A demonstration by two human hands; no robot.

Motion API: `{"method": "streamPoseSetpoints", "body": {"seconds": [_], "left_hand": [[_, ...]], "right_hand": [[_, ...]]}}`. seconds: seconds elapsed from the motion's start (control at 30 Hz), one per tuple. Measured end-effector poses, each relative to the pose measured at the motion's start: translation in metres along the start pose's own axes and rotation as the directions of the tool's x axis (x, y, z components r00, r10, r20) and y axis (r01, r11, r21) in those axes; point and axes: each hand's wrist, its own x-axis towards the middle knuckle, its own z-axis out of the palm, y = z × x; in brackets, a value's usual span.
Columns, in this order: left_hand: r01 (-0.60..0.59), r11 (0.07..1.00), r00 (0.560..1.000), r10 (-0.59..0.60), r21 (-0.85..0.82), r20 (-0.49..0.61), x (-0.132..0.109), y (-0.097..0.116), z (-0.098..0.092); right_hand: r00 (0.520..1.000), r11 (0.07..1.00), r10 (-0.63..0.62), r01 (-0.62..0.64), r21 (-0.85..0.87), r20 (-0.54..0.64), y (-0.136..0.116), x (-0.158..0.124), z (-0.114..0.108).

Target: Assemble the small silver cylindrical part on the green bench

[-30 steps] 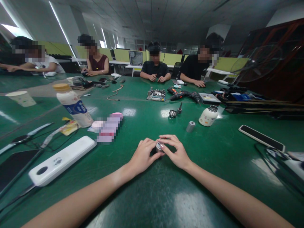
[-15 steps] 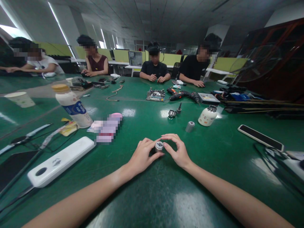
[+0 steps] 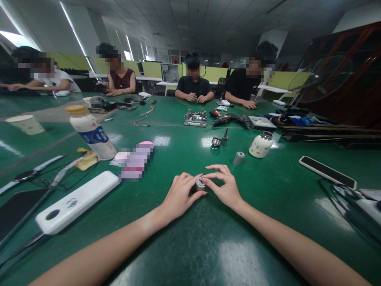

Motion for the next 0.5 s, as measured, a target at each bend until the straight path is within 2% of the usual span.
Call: {"method": "streamPoseSetpoints", "body": {"seconds": [0.2, 0.37, 0.5], "left_hand": [[0.007, 1.0, 1.0, -0.007, -0.012, 0.002, -0.001, -0.002, 0.001], [0.02, 1.0, 1.0, -0.02, -0.015, 0.01, 0.0, -0.001, -0.001], [0.052, 0.999, 0.999, -0.052, -0.007, 0.011, 0.001, 0.001, -0.002]], "right_hand": [[1.0, 1.0, -0.007, 0.007, 0.008, 0.006, 0.0, 0.0, 0.001], [0.994, 0.999, 0.054, -0.054, 0.011, -0.091, 0.006, 0.004, -0.001], [0.982, 0.98, 0.109, -0.133, -0.15, -0.155, 0.024, 0.01, -0.009]]}}
